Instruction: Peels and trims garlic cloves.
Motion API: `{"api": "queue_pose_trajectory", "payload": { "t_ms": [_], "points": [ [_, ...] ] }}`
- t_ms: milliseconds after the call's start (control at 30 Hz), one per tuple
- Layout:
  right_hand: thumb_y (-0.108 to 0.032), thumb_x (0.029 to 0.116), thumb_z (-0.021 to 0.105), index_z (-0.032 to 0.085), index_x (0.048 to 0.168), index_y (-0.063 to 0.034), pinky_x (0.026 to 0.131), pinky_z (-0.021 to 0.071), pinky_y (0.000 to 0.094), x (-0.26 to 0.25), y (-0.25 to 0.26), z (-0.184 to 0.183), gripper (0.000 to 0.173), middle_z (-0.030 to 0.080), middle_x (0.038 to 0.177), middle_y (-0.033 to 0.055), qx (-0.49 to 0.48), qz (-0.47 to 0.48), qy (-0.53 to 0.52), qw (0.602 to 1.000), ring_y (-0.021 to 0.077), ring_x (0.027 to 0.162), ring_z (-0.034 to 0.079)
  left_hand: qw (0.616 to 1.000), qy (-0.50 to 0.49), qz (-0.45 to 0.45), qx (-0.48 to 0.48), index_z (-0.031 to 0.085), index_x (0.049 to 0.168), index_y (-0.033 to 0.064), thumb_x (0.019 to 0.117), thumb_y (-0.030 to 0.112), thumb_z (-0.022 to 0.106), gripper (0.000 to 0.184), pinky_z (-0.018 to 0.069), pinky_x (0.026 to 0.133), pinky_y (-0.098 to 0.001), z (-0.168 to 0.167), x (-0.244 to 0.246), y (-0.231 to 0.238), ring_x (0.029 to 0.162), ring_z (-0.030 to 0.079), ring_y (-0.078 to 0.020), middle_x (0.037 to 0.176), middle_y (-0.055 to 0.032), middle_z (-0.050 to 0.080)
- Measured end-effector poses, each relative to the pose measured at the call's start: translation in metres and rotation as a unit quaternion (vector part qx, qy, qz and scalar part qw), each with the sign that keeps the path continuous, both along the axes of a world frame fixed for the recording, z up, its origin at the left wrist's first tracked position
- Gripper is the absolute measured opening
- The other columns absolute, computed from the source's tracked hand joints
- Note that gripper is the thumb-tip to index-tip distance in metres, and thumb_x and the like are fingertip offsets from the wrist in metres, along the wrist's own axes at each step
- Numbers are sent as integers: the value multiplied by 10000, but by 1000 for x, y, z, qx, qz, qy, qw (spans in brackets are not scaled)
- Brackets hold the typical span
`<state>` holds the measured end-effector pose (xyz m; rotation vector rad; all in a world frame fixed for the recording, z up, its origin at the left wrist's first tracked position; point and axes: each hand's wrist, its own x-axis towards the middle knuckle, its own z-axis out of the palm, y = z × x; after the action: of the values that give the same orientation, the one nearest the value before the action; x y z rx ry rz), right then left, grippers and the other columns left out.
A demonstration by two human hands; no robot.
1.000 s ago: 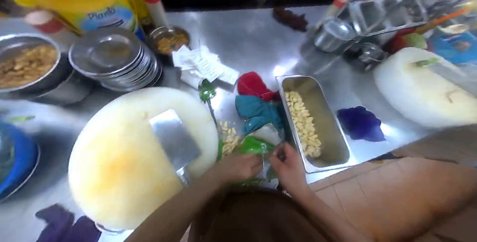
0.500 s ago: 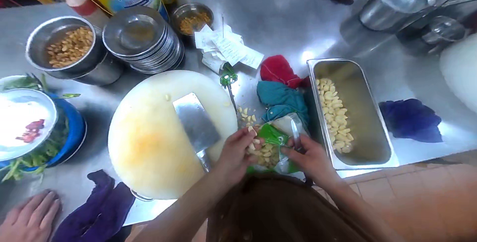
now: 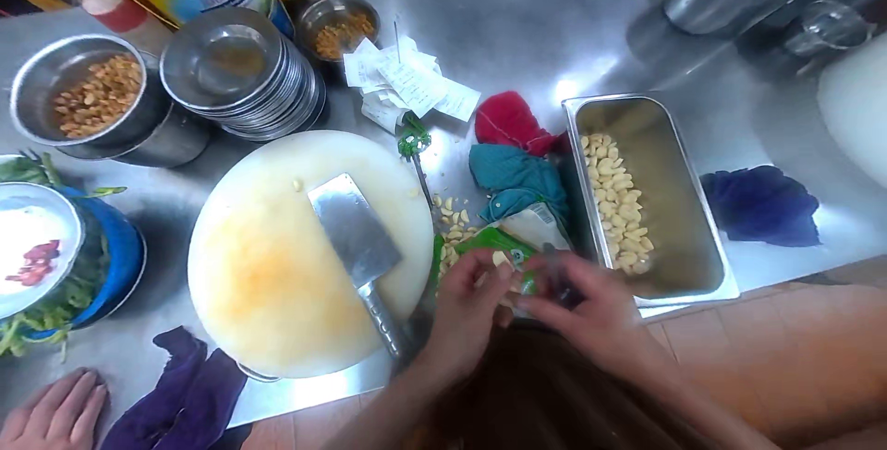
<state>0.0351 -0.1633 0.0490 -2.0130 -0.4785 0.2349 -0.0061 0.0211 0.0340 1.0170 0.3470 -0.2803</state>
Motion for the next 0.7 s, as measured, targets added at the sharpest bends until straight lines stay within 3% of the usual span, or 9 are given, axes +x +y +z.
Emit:
{"api": "queue_pose_trajectory", "payload": {
  "t_ms": [67, 133, 233, 300, 400, 500, 600, 700],
  "points": [
    [-339, 905, 769, 708, 1022, -206, 541, 491, 139, 0, 1, -4, 188, 648, 808, -110, 6, 17, 6, 1000, -23, 634, 568, 997, -31, -13, 71, 648, 1127, 45, 1031, 132, 578, 147, 554, 573, -263, 4, -3, 0, 632, 631, -130, 943, -91, 698],
    [-302, 926, 736, 713, 973, -187, 544, 491, 143, 0, 0, -6, 127, 657, 797, -102, 12, 21, 3, 1000, -24, 630, 571, 996, -32, -13, 78, 651, 1121, 32, 1043, 123, 553, 155, 569, 578, -270, 5, -4, 1, 641, 647, -136, 936, -93, 703],
    [-246, 957, 699, 711, 1000, -195, 530, 502, 160, -1, -2, -2, 68, 702, 825, -79, 72, 15, 29, 997, -2, 621, 598, 1000, -23, 1, -12, 620, 1092, 18, 1049, 91, 451, 189, 566, 582, -256, -1, -4, 3, 671, 671, -129, 956, -118, 722],
    [-236, 953, 692, 714, 1019, -227, 496, 480, 153, -1, -3, 4, 69, 685, 801, -82, 98, -6, 46, 994, -3, 575, 570, 996, -21, -6, -82, 581, 1074, 45, 984, 52, 397, 205, 551, 588, -257, -7, -6, 3, 683, 670, -131, 971, -119, 719],
    [-255, 958, 707, 712, 1041, -229, 497, 486, 154, 0, -4, 6, 87, 681, 786, -78, 117, -15, 51, 992, 3, 563, 567, 989, -77, -44, -121, 589, 1123, 77, 973, 57, 491, 180, 546, 582, -239, -11, -10, 3, 666, 658, -108, 935, -91, 710],
    [-269, 962, 705, 688, 1021, -223, 520, 496, 145, -2, -2, 5, 76, 673, 783, -91, 102, -5, 43, 994, -7, 594, 582, 989, -130, -45, -54, 635, 1254, 78, 1024, 168, 616, 248, 527, 572, -200, -6, -10, 2, 637, 616, -62, 858, -54, 682],
    [-313, 976, 690, 657, 1010, -213, 540, 483, 131, -2, -1, 3, 111, 643, 770, -105, 73, 22, 25, 997, -29, 614, 567, 990, -137, -38, 0, 684, 1175, 60, 1028, 156, 610, 190, 485, 547, -175, -3, -10, 4, 608, 574, -30, 774, -20, 657],
    [-496, 964, 678, 615, 967, -195, 501, 429, 127, 3, -6, 0, 308, 559, 708, -115, 6, 52, -14, 999, -50, 571, 490, 991, -120, -61, -14, 697, 1110, 58, 1039, 178, 583, 180, 448, 522, -162, 1, -10, 10, 563, 537, -4, 676, 26, 611]
  ]
}}
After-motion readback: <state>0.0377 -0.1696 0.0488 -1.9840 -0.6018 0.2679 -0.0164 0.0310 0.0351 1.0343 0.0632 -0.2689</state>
